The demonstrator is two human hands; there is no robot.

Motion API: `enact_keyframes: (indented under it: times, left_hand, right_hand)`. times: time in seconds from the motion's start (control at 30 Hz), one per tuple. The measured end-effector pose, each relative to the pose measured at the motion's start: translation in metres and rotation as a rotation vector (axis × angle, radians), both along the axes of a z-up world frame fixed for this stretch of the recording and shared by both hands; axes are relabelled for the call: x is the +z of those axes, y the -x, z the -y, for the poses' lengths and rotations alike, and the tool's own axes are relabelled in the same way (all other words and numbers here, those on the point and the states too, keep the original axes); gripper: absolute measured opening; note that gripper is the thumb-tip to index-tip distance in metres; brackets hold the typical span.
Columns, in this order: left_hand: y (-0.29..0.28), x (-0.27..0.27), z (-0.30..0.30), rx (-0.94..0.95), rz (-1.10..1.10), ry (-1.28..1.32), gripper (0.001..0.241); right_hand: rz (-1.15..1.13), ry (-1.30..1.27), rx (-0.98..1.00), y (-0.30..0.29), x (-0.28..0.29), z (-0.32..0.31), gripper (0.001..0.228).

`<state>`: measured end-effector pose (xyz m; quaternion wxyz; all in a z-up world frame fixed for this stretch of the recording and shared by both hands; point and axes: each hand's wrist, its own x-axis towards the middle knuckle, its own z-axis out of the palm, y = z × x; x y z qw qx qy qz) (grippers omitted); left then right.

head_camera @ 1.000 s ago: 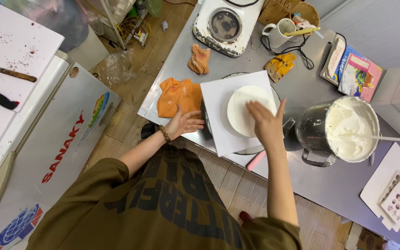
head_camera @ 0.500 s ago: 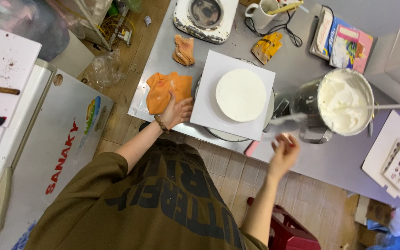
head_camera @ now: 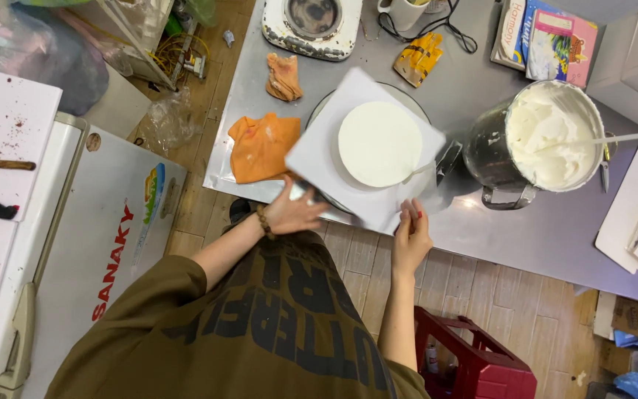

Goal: Frosting a round cake with white cream using a spatula on a turntable.

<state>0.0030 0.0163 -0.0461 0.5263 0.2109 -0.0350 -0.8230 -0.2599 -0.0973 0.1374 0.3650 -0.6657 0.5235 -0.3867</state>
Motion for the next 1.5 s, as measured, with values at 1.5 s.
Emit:
enact_keyframes:
  times: [1.5]
  left_hand:
    - [-0.001,0.055,0.021,-0.044,0.076,-0.113,0.125]
  right_hand:
    - [-0.054,0.055,-0.016,-0.014,-0.013,-0.033,0.031]
